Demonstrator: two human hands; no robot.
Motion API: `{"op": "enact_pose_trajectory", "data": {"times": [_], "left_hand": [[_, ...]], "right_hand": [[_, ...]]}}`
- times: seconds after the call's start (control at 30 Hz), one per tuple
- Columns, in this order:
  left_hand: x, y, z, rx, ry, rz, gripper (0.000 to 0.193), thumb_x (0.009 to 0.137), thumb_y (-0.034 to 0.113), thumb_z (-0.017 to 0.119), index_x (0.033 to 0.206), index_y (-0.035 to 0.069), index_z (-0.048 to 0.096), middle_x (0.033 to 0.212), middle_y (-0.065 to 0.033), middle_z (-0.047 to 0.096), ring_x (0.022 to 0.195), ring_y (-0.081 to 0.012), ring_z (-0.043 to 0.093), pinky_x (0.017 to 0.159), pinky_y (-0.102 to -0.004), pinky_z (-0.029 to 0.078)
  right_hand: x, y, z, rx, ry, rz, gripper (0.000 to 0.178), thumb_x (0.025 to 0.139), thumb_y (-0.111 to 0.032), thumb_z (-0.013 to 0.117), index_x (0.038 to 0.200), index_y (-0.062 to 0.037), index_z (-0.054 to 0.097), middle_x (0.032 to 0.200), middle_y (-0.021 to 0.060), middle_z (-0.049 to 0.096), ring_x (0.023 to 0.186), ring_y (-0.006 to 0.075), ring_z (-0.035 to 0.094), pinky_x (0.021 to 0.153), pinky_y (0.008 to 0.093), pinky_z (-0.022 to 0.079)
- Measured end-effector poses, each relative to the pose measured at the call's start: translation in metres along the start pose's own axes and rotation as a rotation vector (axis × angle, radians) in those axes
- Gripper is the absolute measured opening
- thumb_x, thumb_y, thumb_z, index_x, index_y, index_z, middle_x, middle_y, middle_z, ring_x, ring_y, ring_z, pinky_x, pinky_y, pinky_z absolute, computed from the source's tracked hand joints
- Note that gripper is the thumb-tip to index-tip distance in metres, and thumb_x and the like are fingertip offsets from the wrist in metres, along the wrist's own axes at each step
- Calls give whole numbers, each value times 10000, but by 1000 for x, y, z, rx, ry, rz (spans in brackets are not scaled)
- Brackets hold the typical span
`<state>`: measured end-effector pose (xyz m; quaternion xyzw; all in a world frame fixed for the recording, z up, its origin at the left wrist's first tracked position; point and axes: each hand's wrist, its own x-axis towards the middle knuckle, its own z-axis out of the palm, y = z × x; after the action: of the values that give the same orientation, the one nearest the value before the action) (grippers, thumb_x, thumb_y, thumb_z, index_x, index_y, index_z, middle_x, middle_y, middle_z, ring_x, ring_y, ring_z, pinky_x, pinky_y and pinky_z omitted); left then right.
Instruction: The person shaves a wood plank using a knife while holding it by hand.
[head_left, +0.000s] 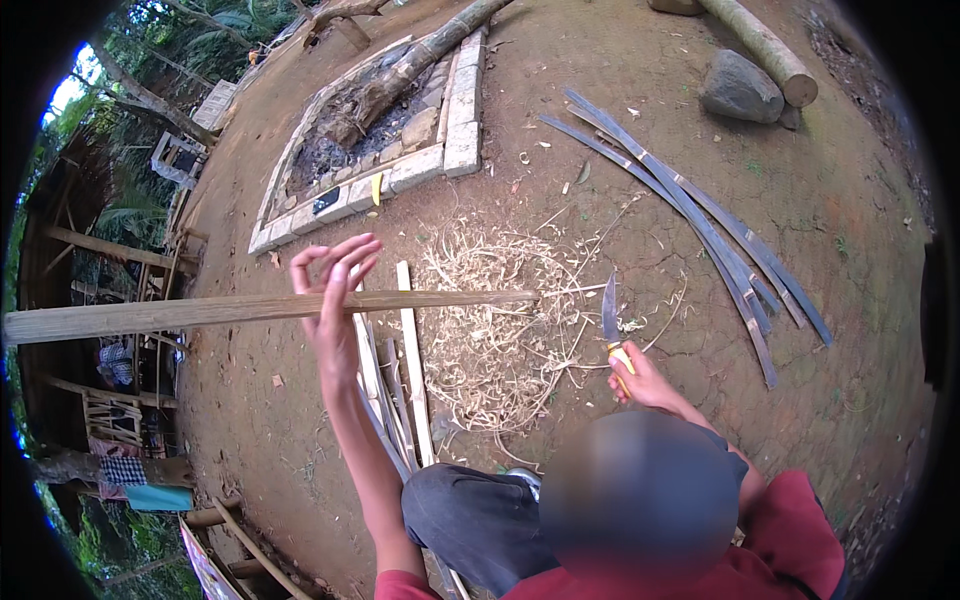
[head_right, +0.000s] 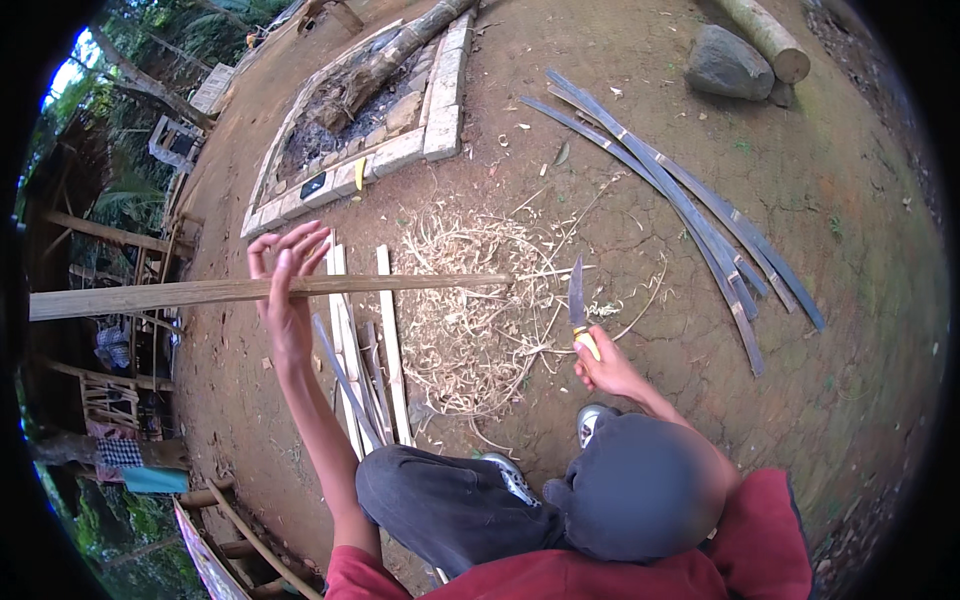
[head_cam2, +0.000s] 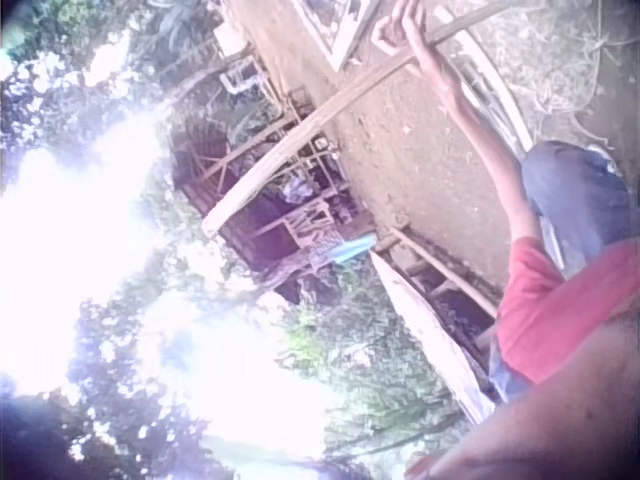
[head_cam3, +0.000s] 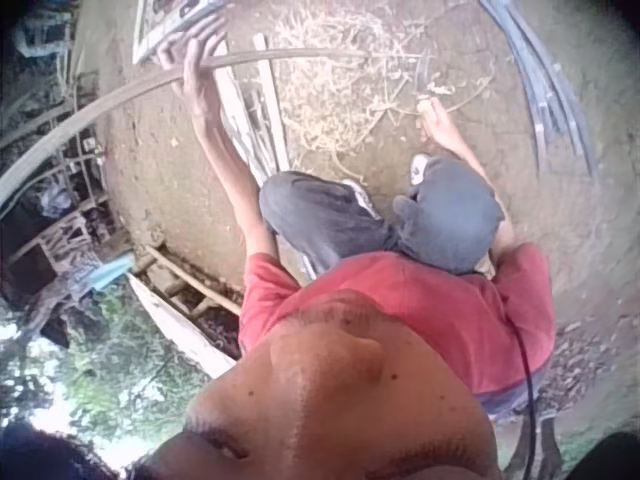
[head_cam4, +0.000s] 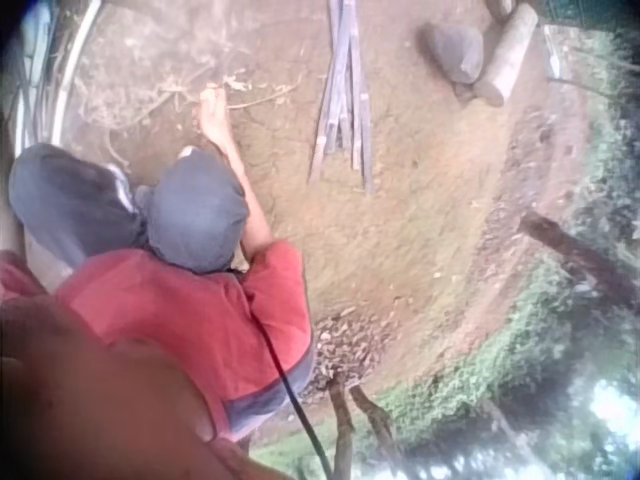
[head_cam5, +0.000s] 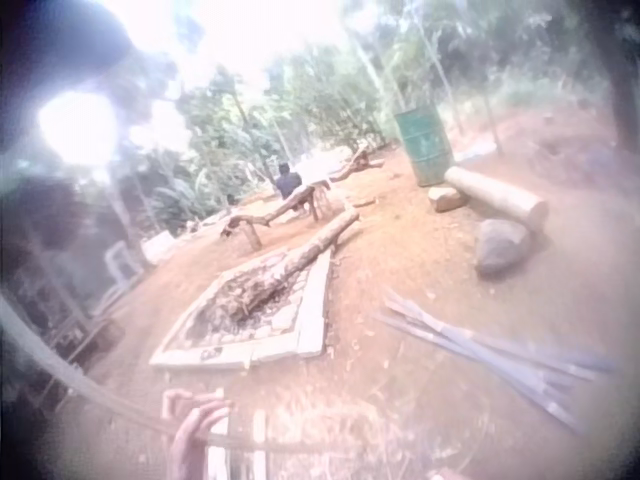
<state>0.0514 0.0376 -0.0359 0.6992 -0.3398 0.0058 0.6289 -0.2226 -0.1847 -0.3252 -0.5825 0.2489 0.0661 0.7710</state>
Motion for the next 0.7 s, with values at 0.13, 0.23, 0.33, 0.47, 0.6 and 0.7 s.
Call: {"op": "enact_pose_trajectory", "data": {"times": [0.13,0.23,0.33,0.47,0.6,0.7], "left_hand": [[5,-46,22,-290,68,88,229,1003,191,423,820,55,415,656,-154,616,709,-254,654,688,-402,566],[-7,-62,32,-472,376,44,304,978,173,370,683,120,321,474,-15,276,351,-111,264,343,-268,315],[-15,-59,34,-360,478,74,306,978,179,376,683,113,326,485,0,237,366,-103,213,338,-240,261],[-34,-52,55,-261,591,83,231,998,86,341,768,64,345,516,0,267,374,-92,203,342,-234,241],[-37,-57,61,-124,482,174,289,970,142,347,691,110,277,507,-6,233,354,-116,197,345,-268,234],[-36,-55,58,-244,475,209,290,970,130,351,691,108,274,530,-3,230,356,-117,199,347,-263,238]], "right_hand": [[-3,-41,17,-26,-63,-12,225,1035,-252,487,1152,-96,376,815,47,597,548,94,549,443,255,446],[7,-68,21,-286,-116,-40,256,1023,-269,497,1144,-63,404,868,88,637,559,156,580,465,313,466],[20,-83,38,-619,18,-521,287,1032,-289,463,1149,-31,421,794,133,622,560,242,588,522,375,489],[26,-124,80,-728,-66,-382,342,1040,-269,419,1091,65,474,718,200,612,628,340,627,618,450,523],[51,-119,104,-760,-91,-342,370,1035,-230,426,1004,127,518,697,257,626,665,388,659,622,495,525],[62,-109,118,-730,-60,-306,372,1027,-238,461,1045,130,505,677,278,623,654,435,660,604,516,517]]}}
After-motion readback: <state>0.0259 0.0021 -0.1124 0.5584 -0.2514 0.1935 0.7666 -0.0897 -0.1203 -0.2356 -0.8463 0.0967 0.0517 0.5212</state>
